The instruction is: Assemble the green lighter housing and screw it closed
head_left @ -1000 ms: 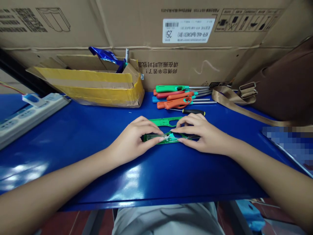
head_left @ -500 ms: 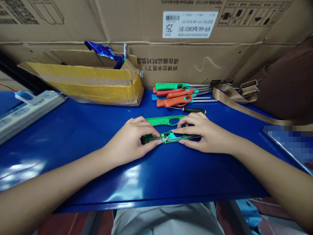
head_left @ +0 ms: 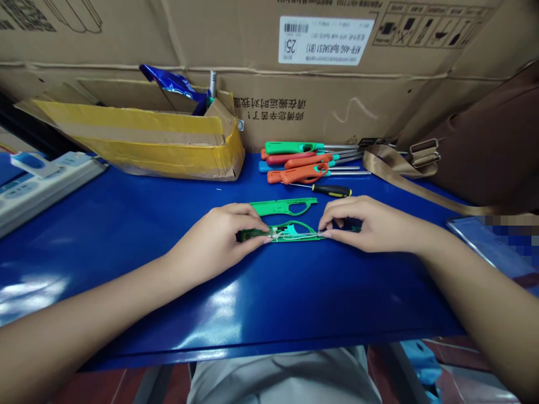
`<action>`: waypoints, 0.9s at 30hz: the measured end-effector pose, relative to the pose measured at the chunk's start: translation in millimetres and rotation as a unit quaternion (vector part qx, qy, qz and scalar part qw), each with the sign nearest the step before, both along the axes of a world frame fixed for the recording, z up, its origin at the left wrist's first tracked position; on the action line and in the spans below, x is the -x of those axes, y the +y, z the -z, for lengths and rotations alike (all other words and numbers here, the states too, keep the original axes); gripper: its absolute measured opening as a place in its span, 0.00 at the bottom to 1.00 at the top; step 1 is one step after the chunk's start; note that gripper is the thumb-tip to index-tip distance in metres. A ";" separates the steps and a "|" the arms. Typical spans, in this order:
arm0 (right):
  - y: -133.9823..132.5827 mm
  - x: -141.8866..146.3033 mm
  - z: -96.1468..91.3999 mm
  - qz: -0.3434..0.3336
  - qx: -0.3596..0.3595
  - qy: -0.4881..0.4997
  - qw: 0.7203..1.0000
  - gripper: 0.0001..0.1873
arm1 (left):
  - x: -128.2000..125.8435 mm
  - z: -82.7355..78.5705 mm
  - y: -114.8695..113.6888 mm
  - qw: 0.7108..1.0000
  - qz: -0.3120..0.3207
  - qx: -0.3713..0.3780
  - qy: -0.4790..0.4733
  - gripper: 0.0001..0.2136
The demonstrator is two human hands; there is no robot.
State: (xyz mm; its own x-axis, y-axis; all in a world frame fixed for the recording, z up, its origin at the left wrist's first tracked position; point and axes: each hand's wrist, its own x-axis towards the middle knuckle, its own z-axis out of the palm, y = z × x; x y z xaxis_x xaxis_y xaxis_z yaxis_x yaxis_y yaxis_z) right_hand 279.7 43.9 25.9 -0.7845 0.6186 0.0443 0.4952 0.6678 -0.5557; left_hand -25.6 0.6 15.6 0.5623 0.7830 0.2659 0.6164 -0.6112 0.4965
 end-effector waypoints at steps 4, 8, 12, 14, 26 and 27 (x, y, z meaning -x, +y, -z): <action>0.5 -0.3 1.6 0.021 0.047 -0.001 0.999 0.10 | -0.4 1.4 0.4 1.000 0.007 -0.009 -0.005 0.07; -1.6 0.0 0.4 0.025 0.031 0.010 0.999 0.09 | -0.5 2.0 -1.6 1.000 0.005 -0.018 0.007 0.08; -4.0 0.0 -2.9 0.020 -0.003 0.005 1.000 0.07 | -0.5 0.7 -3.4 1.000 0.008 -0.021 0.014 0.10; -4.3 0.2 -3.4 0.023 -0.021 0.003 1.000 0.07 | -0.6 0.0 -3.1 1.000 0.011 -0.014 0.011 0.10; -8.6 1.2 -3.1 0.007 -0.090 -0.051 0.995 0.11 | -0.6 2.5 0.3 0.999 0.030 -0.028 -0.006 0.07; -9.6 1.0 -3.7 0.010 -0.096 -0.062 0.993 0.11 | -0.9 2.2 0.3 0.999 0.030 -0.026 -0.006 0.07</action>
State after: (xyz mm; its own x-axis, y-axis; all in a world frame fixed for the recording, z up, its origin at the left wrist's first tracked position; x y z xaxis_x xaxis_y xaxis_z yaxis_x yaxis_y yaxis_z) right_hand 278.7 34.4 29.5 -0.7787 0.6237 0.0679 0.5660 0.7451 -0.3529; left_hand -24.7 0.9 13.3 0.6052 0.7326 0.3114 0.5717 -0.6722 0.4704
